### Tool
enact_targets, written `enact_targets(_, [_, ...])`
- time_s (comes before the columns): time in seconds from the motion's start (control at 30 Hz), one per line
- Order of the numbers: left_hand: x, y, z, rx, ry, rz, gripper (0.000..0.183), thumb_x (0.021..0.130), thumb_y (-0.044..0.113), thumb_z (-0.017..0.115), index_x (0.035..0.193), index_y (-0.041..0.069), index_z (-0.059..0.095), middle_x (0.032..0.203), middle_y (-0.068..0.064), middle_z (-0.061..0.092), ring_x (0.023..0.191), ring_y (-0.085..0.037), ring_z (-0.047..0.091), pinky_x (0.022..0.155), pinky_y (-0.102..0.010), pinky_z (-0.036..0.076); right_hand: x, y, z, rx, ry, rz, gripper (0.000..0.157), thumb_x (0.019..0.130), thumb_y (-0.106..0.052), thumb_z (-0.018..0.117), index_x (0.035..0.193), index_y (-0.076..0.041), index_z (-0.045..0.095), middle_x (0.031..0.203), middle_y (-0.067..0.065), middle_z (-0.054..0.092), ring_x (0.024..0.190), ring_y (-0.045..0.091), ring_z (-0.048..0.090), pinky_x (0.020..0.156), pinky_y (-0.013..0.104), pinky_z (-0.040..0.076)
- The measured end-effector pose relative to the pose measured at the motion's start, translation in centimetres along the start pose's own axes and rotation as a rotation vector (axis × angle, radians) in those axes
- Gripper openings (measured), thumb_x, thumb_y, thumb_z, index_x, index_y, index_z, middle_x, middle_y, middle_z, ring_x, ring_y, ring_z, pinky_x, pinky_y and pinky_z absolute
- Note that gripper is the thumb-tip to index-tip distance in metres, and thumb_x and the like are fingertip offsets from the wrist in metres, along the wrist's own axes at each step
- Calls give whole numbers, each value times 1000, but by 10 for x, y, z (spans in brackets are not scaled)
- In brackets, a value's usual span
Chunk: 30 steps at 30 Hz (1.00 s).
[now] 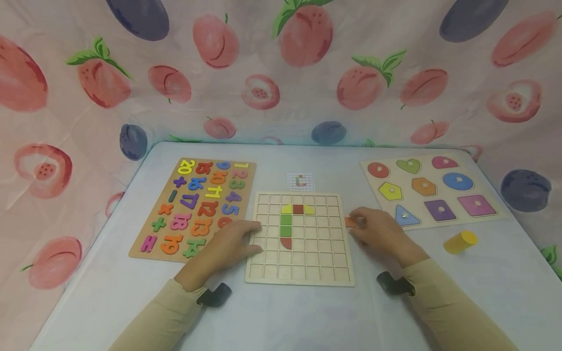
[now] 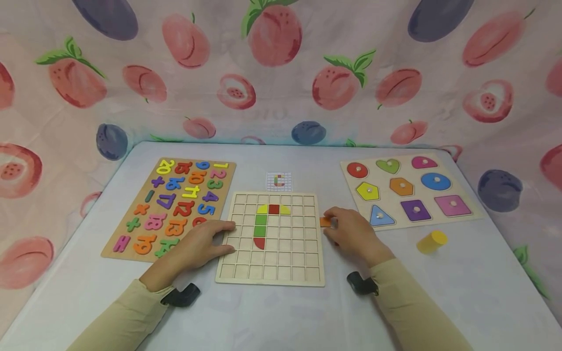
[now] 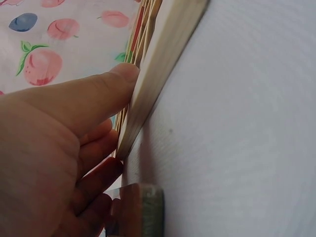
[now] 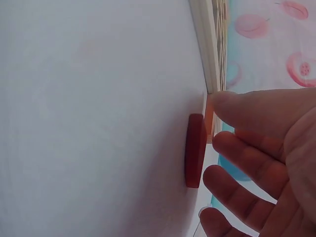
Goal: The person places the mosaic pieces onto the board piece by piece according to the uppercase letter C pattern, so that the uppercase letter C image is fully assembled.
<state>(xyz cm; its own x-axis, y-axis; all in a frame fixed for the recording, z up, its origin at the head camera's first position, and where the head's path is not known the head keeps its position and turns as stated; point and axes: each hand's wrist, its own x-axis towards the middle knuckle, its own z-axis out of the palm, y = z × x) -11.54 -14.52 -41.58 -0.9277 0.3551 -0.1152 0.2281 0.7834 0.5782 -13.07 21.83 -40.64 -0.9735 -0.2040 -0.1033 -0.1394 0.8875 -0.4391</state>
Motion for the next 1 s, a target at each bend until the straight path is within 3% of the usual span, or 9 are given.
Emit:
enact_targets(0.27, [0,0,0,7,0,-4,54,84,25,83,133,11,64,139,-5,59,133,-26,49,111,-45,39,1,-2,-2,-5,-23,18,37,91,-16,70,125,-2,65,101,9,69,88,26,58,85,49,52])
enact_targets(0.47, [-1,1,-1,12,1,7,54,85,25,82,133,10,64,138,-5,60,133,-25,49,111,-44,39,1,-1,-5,19,-47,54,39,92,-16,68,128,-3,63,83,0,64,89,27,57,80,45,50])
enact_targets(1.0, [-1,3,-2,11,-7,-18,54,85,25,82,134,11,63,139,-4,59,133,-25,49,111,-45,39,2,0,-6,22,-84,39,28,92,-13,67,118,-4,66,70,-4,61,72,19,56,76,41,50])
